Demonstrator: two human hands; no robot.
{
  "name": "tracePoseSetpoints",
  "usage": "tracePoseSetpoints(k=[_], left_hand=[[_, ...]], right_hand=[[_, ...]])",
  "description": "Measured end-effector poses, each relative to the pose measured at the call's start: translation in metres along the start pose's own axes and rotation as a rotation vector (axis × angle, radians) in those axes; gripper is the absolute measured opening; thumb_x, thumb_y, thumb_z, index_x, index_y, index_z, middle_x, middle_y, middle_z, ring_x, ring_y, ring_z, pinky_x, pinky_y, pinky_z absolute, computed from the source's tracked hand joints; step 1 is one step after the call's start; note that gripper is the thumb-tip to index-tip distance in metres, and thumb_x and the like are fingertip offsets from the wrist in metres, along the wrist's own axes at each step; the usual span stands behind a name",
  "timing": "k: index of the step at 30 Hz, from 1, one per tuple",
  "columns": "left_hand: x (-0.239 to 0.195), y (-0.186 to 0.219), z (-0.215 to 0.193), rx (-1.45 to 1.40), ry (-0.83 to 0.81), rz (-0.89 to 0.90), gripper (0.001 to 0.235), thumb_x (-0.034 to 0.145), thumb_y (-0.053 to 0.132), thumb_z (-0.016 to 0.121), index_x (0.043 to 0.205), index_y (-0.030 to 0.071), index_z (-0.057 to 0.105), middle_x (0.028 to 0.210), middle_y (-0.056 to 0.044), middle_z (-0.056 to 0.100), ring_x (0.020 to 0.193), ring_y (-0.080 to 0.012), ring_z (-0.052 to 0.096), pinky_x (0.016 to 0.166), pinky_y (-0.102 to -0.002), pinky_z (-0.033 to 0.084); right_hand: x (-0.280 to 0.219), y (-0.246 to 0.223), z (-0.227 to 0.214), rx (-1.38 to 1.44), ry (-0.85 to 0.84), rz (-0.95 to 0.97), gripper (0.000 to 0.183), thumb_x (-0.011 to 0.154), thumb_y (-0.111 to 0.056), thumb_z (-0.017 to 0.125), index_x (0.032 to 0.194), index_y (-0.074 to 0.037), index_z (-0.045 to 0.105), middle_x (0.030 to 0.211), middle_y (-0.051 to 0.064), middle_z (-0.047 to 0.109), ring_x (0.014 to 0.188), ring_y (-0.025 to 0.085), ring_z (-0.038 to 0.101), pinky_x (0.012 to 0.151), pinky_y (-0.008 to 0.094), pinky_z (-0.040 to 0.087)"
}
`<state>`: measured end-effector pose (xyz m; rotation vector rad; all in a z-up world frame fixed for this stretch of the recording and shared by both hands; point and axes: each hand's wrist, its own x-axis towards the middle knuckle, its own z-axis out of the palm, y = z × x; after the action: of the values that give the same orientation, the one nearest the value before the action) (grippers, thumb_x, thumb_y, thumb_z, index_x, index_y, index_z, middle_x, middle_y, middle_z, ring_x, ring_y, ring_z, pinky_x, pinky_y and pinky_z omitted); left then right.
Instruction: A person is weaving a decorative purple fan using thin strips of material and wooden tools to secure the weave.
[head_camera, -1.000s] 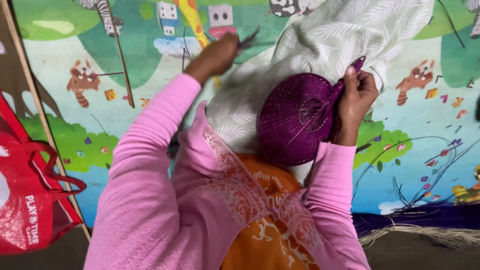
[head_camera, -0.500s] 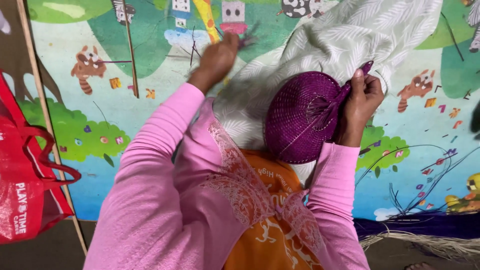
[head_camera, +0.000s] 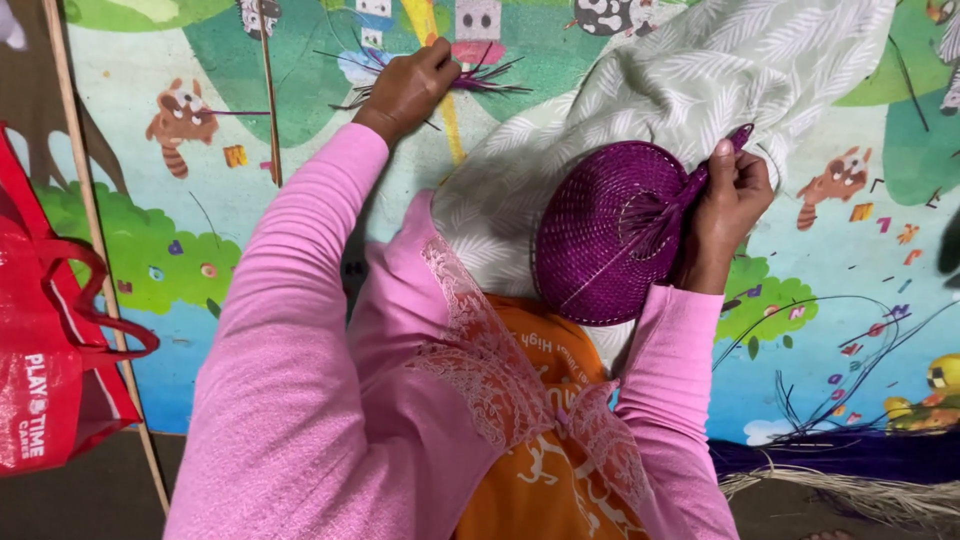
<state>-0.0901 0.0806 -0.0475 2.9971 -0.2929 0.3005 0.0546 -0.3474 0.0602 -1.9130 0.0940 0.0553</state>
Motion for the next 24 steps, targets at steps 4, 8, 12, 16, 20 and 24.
tracePoseSetpoints(k=[4,8,12,16,20,24], left_hand=[[0.015,0.011,-0.011,-0.041,-0.176,-0.071,0.021,0.099,0.003,0.069,0.116,-0.004,0.06,0.097,-0.013,0.058,0.055,-0.0117,0.049,0.034,-0.022,0.044],[0.047,0.01,-0.094,-0.393,-0.504,-0.463,0.023,0.109,0.016,0.036,0.121,-0.001,0.046,0.1,-0.013,0.05,0.057,-0.0164,0.043,0.042,-0.033,0.038],[0.044,-0.013,-0.153,-0.831,-0.387,-0.771,0.027,0.106,0.004,0.038,0.128,0.001,0.053,0.113,-0.023,0.061,0.107,-0.0364,0.061,0.091,-0.045,0.054],[-0.005,-0.015,-0.131,-0.705,-0.644,-0.976,0.022,0.116,0.024,0.041,0.118,0.005,0.052,0.099,-0.012,0.061,0.084,-0.0242,0.059,0.073,-0.042,0.055],[-0.044,0.001,-0.077,-0.762,-0.353,-1.003,0.016,0.111,0.009,0.045,0.117,-0.003,0.051,0.103,-0.02,0.063,0.088,-0.0306,0.062,0.075,-0.043,0.054],[-0.075,0.005,-0.001,-0.599,-0.054,-1.048,0.01,0.102,0.005,0.055,0.101,-0.005,0.056,0.099,-0.025,0.064,0.087,-0.0385,0.062,0.071,-0.052,0.049]], right_hand=[[-0.001,-0.002,-0.001,-0.022,-0.011,-0.009,0.035,0.1,-0.031,0.08,0.082,-0.012,0.056,0.074,-0.005,0.047,0.072,0.007,0.039,0.065,0.028,0.034],[0.0,-0.005,0.001,-0.033,0.0,0.015,0.033,0.099,-0.032,0.079,0.084,-0.011,0.06,0.073,-0.004,0.05,0.07,0.007,0.043,0.063,0.028,0.036],[0.0,-0.004,0.0,-0.049,0.007,0.015,0.034,0.098,-0.034,0.08,0.084,-0.011,0.06,0.073,-0.004,0.05,0.071,0.007,0.042,0.064,0.028,0.036],[0.0,-0.004,0.003,-0.041,0.023,0.013,0.033,0.096,-0.036,0.081,0.086,-0.01,0.063,0.075,-0.004,0.054,0.072,0.008,0.047,0.065,0.029,0.04],[0.003,0.004,0.001,-0.03,0.031,0.004,0.03,0.097,-0.031,0.08,0.085,-0.01,0.062,0.074,-0.003,0.054,0.071,0.008,0.046,0.064,0.029,0.039],[0.003,0.008,-0.002,-0.024,0.022,-0.014,0.033,0.099,-0.031,0.081,0.083,-0.011,0.059,0.071,-0.004,0.048,0.068,0.007,0.041,0.06,0.029,0.034]])
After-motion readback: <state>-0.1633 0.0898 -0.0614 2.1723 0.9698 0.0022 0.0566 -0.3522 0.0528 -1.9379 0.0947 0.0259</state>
